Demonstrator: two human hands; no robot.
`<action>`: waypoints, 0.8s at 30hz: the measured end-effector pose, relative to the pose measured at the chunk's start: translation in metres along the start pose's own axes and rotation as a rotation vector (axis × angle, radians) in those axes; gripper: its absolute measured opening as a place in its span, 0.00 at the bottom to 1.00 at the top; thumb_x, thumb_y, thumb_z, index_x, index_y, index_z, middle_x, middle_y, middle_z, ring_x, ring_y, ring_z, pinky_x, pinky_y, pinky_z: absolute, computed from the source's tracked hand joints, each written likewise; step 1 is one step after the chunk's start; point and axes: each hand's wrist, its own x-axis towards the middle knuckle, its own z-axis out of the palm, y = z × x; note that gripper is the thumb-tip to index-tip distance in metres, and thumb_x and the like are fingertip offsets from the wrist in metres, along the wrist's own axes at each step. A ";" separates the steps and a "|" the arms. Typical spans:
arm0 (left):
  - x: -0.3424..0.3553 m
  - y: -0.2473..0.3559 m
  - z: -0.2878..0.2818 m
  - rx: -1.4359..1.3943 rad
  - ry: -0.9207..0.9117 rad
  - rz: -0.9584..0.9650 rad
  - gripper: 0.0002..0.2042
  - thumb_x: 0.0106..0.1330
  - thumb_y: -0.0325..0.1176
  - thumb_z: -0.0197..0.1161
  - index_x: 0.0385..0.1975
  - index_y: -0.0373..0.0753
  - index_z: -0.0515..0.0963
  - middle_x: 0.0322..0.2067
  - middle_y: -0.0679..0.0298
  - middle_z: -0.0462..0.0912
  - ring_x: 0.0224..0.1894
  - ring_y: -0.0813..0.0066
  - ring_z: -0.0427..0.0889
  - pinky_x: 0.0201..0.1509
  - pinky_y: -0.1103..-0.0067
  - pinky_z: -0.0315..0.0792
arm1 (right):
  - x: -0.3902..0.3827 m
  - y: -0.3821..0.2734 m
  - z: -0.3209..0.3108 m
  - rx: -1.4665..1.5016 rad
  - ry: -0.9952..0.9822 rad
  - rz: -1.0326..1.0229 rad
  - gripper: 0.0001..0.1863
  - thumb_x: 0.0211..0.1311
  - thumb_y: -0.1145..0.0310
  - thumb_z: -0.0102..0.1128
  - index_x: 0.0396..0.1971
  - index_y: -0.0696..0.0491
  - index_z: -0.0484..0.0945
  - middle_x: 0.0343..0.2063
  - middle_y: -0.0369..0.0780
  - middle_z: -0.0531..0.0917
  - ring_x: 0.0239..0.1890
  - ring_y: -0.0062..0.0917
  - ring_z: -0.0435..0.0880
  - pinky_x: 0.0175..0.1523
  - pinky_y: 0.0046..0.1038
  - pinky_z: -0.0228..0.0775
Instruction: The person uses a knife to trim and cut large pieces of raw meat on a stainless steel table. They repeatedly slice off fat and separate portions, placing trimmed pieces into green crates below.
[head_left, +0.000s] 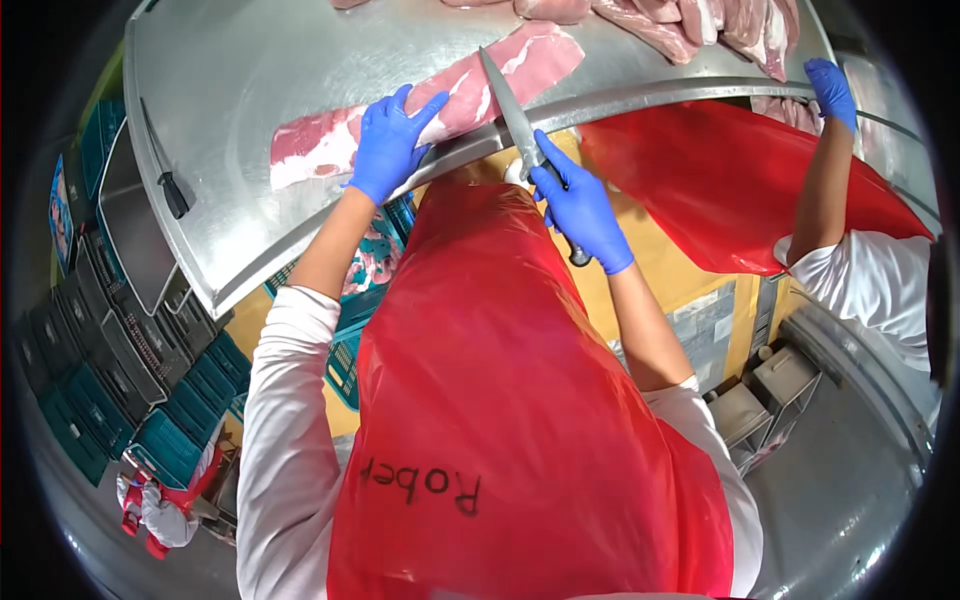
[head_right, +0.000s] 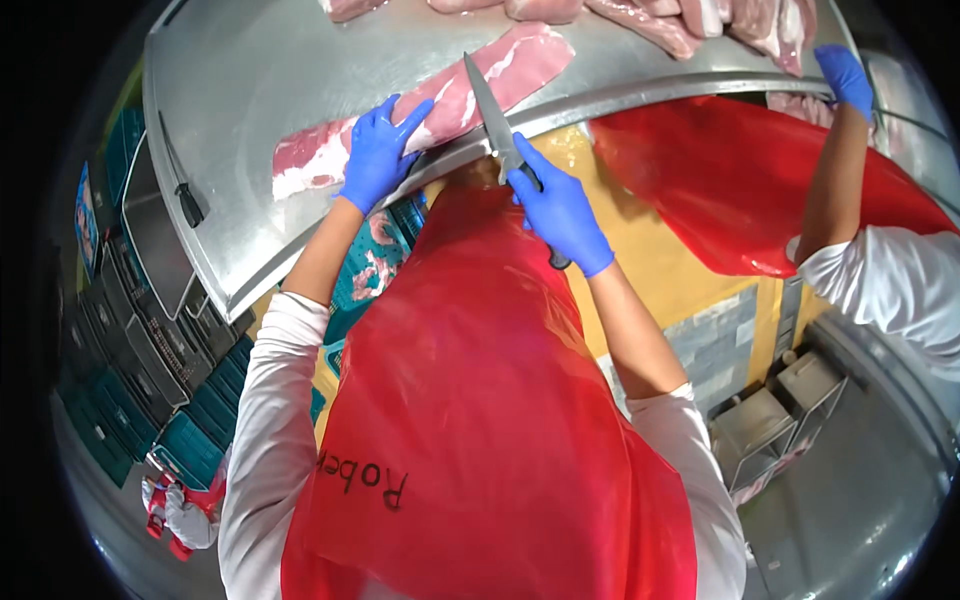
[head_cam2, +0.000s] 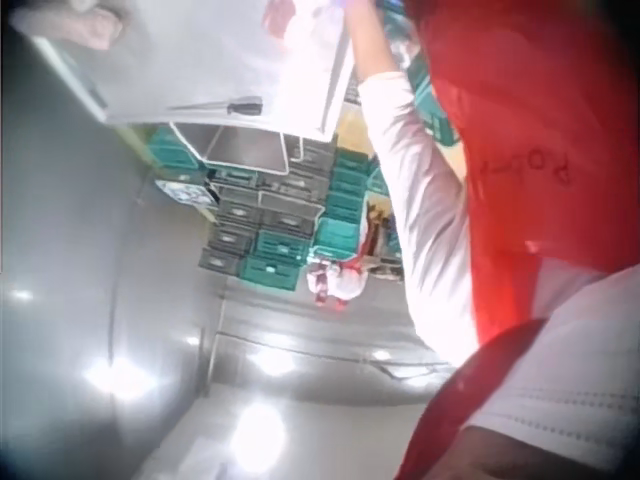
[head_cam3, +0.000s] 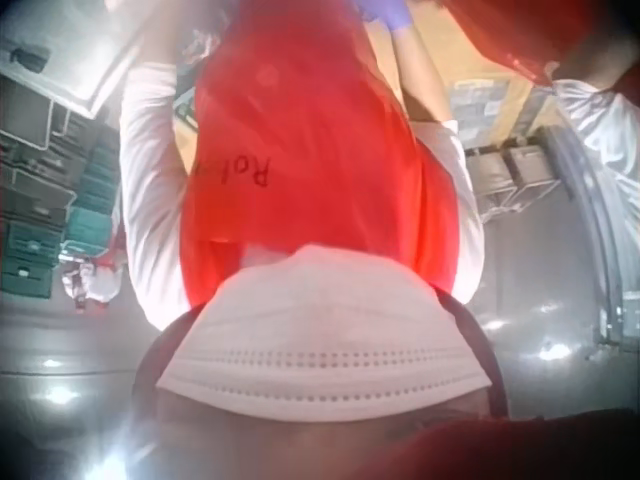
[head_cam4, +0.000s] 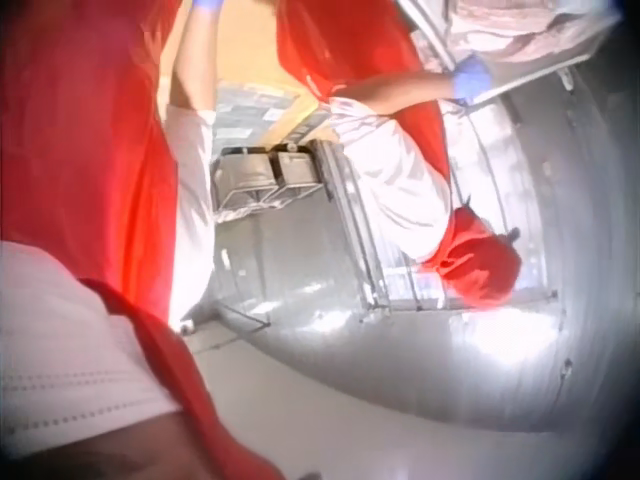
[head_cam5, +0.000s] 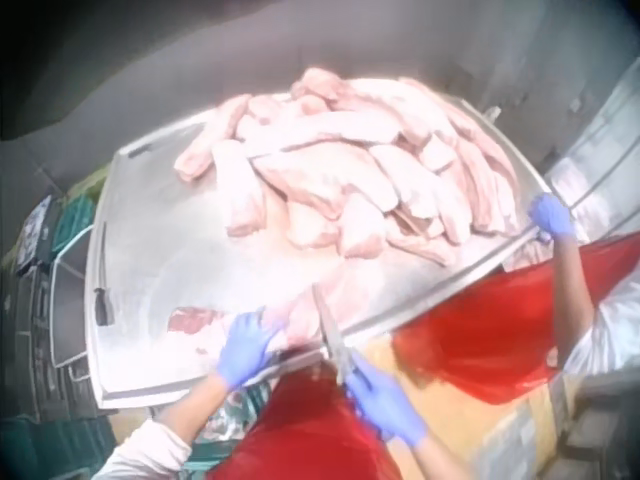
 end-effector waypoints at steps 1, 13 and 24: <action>-0.004 0.007 -0.006 0.057 0.038 0.004 0.34 0.57 0.40 0.71 0.67 0.60 0.69 0.61 0.47 0.70 0.58 0.49 0.72 0.61 0.60 0.67 | -0.001 -0.003 -0.006 -0.020 -0.031 0.011 0.28 0.72 0.64 0.54 0.71 0.43 0.65 0.27 0.37 0.80 0.21 0.17 0.76 0.28 0.23 0.74; -0.073 -0.048 -0.041 0.024 -0.032 -0.094 0.27 0.59 0.42 0.68 0.61 0.59 0.74 0.64 0.54 0.69 0.65 0.50 0.69 0.70 0.56 0.61 | 0.074 -0.022 0.003 -0.201 -0.126 -0.102 0.29 0.70 0.63 0.55 0.70 0.44 0.66 0.24 0.37 0.80 0.20 0.18 0.76 0.28 0.24 0.72; -0.098 -0.064 -0.057 -0.054 0.029 -0.281 0.27 0.55 0.32 0.63 0.59 0.55 0.77 0.64 0.58 0.71 0.67 0.54 0.67 0.72 0.55 0.55 | 0.020 0.024 -0.010 -0.173 -0.179 -0.032 0.30 0.71 0.66 0.57 0.72 0.42 0.65 0.26 0.33 0.76 0.18 0.14 0.70 0.25 0.20 0.68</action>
